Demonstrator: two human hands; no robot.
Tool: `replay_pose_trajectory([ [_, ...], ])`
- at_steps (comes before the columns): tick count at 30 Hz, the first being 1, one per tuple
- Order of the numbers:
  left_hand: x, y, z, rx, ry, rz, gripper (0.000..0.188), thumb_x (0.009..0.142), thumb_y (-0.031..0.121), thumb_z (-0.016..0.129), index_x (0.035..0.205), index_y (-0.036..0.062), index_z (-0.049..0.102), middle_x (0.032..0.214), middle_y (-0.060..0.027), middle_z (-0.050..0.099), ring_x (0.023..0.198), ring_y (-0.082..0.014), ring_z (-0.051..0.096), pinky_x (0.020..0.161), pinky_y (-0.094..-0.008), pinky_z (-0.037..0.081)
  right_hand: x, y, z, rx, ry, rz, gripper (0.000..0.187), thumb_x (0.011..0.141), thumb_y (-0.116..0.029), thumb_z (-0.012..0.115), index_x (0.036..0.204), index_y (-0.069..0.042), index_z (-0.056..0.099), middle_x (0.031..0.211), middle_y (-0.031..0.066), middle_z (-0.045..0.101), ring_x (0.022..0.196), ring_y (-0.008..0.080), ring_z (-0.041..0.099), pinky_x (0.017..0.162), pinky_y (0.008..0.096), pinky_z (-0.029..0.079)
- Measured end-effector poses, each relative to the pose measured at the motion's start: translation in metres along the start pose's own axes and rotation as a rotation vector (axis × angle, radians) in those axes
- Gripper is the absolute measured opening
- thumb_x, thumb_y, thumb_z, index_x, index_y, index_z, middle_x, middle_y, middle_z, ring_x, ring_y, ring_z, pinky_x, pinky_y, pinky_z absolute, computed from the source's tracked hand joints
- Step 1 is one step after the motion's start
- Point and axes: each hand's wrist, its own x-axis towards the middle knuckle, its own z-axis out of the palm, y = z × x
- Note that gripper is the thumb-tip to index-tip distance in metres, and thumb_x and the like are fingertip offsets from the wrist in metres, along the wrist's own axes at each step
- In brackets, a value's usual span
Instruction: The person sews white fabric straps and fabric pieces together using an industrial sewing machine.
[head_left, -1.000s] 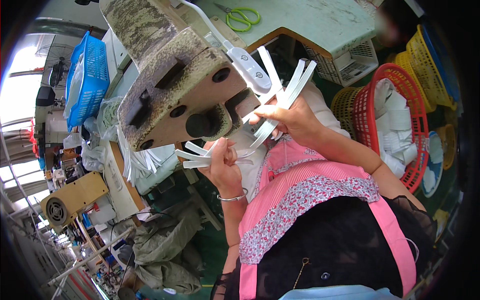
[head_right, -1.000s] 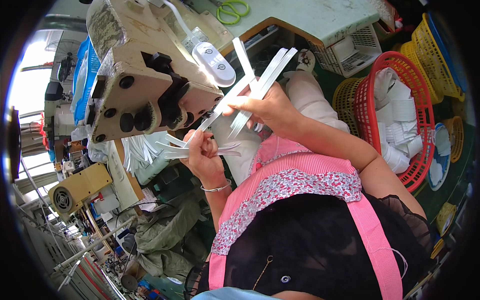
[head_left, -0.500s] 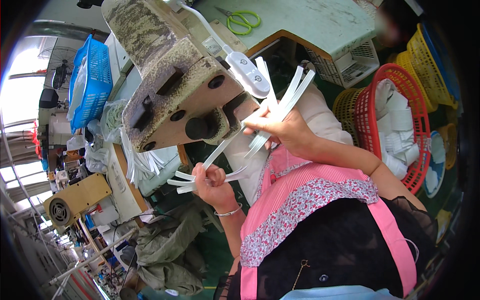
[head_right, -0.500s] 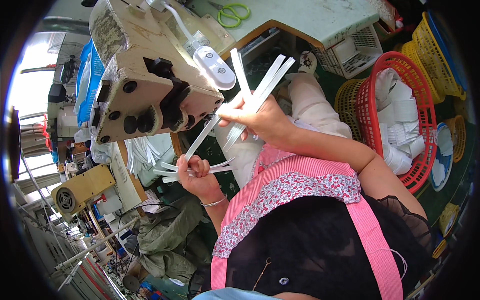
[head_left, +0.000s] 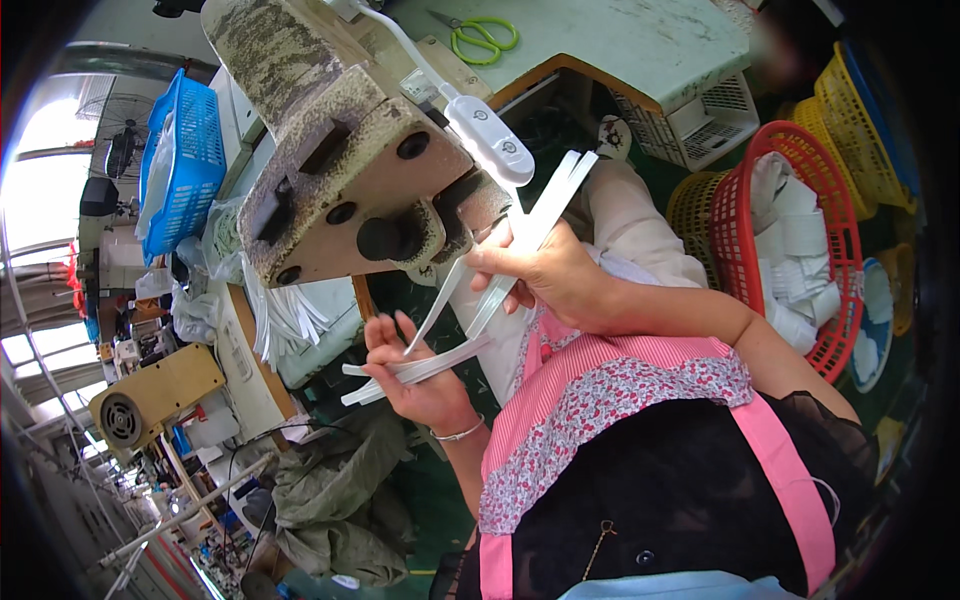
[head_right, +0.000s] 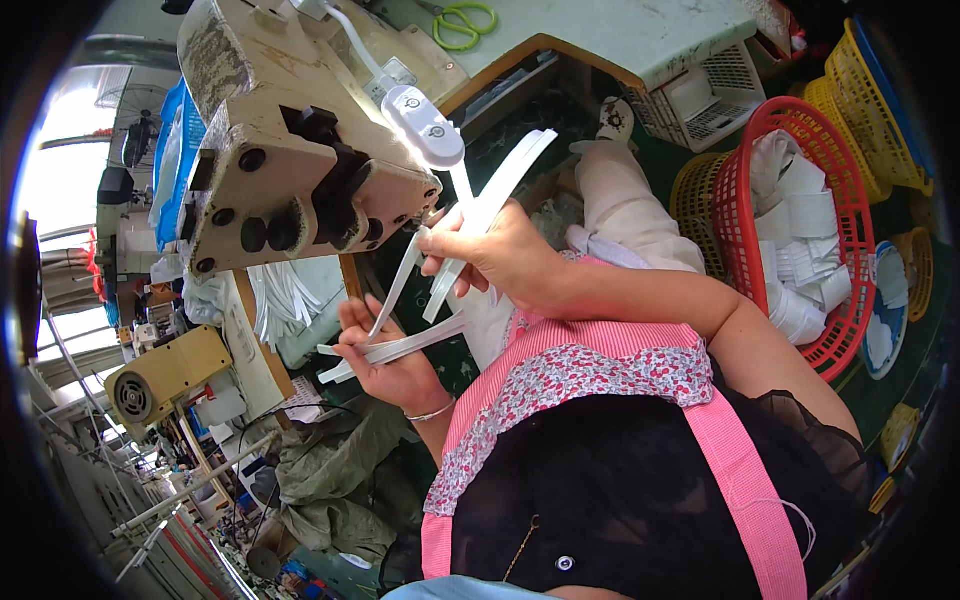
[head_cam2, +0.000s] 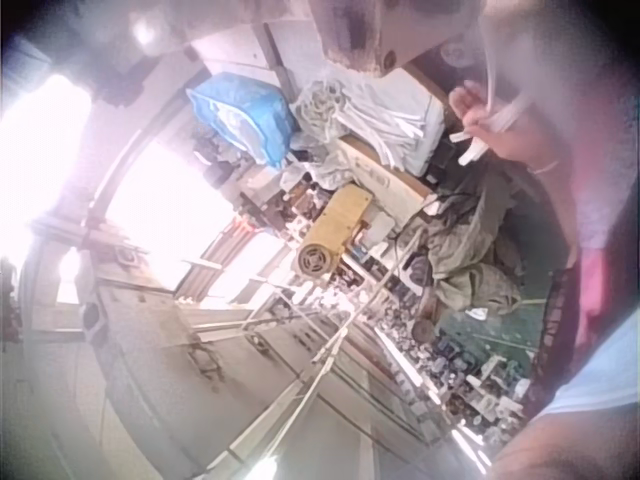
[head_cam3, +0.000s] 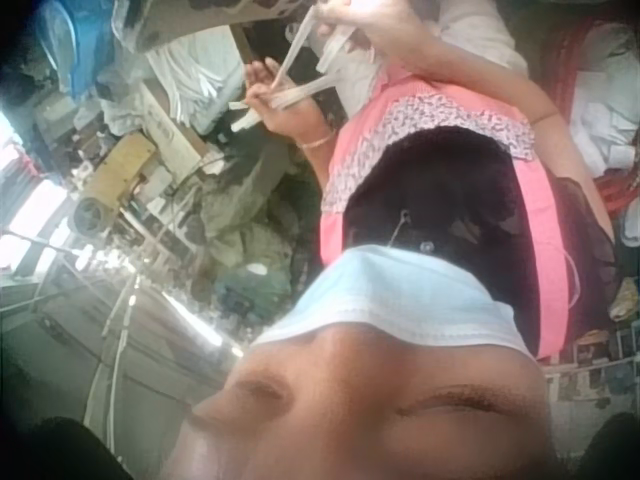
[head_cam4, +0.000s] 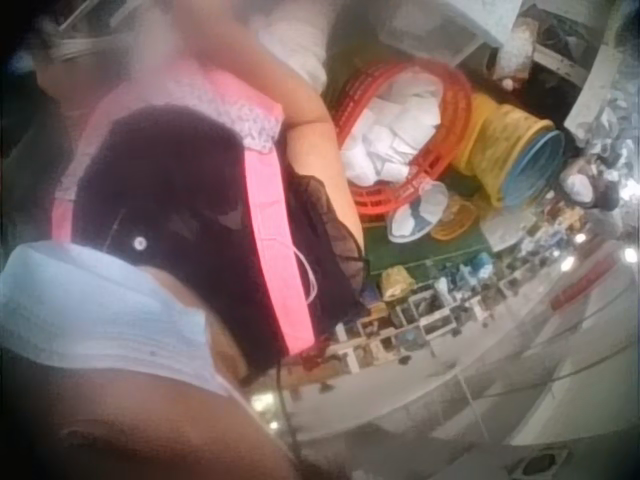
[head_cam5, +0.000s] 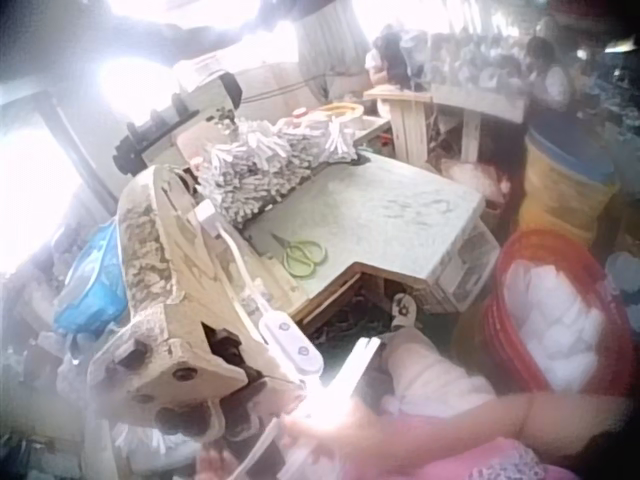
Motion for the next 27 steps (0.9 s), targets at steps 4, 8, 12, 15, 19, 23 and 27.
replay_pose_trajectory([
  [4,0.042,0.017,-0.046,-0.059,-0.590,-0.060,0.038,0.109,0.033,0.036,0.078,0.0107,0.042,0.065,0.0032,0.030,0.056,-0.0087,0.031,0.067,-0.0283,0.041,-0.005,0.002,-0.013,0.002,-0.036,0.047,0.015,0.092,-0.018,0.070,0.094,-0.006,0.061,0.083,0.0084,0.069,0.058,0.0095,0.062,0.047,0.0202,0.046],
  [8,0.011,-0.007,-0.046,0.707,-0.785,-0.098,0.014,0.098,0.014,0.062,0.098,0.0001,0.061,0.067,0.0066,0.040,0.051,-0.0034,0.033,0.046,-0.0193,0.025,-0.003,0.007,-0.026,0.070,0.016,-0.128,0.023,0.095,-0.027,0.068,0.094,-0.006,0.058,0.087,0.0078,0.070,0.056,0.0082,0.060,0.048,0.0189,0.043],
  [12,-0.008,-0.029,-0.026,0.868,-0.832,0.065,0.013,0.090,0.008,0.072,0.091,-0.0048,0.069,0.064,0.0043,0.051,0.049,-0.0012,0.036,0.047,-0.0205,0.023,-0.004,0.008,-0.031,0.069,0.052,-0.274,0.026,0.096,-0.031,0.067,0.093,-0.006,0.059,0.083,0.0058,0.069,0.054,0.0066,0.058,0.047,0.0183,0.042],
  [15,-0.014,-0.025,-0.007,0.856,-0.805,-0.090,0.012,0.091,0.009,0.072,0.095,-0.0028,0.071,0.070,0.0042,0.049,0.056,-0.0035,0.041,0.050,-0.0214,0.026,-0.010,0.003,-0.052,-0.318,-0.063,-0.391,0.023,0.094,-0.027,0.069,0.093,-0.006,0.061,0.077,0.0024,0.067,0.054,0.0043,0.054,0.048,0.0176,0.040],
  [19,-0.007,-0.034,-0.008,0.746,-0.794,-0.166,0.018,0.092,0.009,0.069,0.104,-0.0045,0.068,0.064,0.0038,0.047,0.049,-0.0025,0.035,0.046,-0.0214,0.024,-0.010,-0.010,-0.060,-0.092,-0.029,-0.188,0.016,0.093,-0.020,0.070,0.089,-0.007,0.063,0.077,0.0025,0.067,0.055,0.0044,0.054,0.048,0.0181,0.039],
  [23,-0.019,-0.042,-0.011,0.409,-0.805,-0.436,0.034,0.096,0.019,0.065,0.123,-0.0010,0.059,0.075,-0.0001,0.055,0.056,-0.0036,0.042,0.049,-0.0203,0.029,-0.015,-0.005,-0.042,-0.134,-0.092,-0.123,0.017,0.093,-0.020,0.070,0.089,-0.005,0.062,0.077,0.0030,0.068,0.055,0.0056,0.055,0.048,0.0189,0.041],
  [27,-0.005,-0.042,-0.028,0.255,-0.740,-0.449,0.033,0.103,0.040,0.051,0.093,0.0083,0.054,0.078,0.0012,0.046,0.067,-0.0089,0.043,0.069,-0.0257,0.041,-0.019,-0.001,-0.034,-0.202,-0.101,-0.042,0.017,0.091,-0.018,0.072,0.090,-0.004,0.063,0.075,0.0032,0.066,0.054,0.0058,0.057,0.046,0.0190,0.042],
])
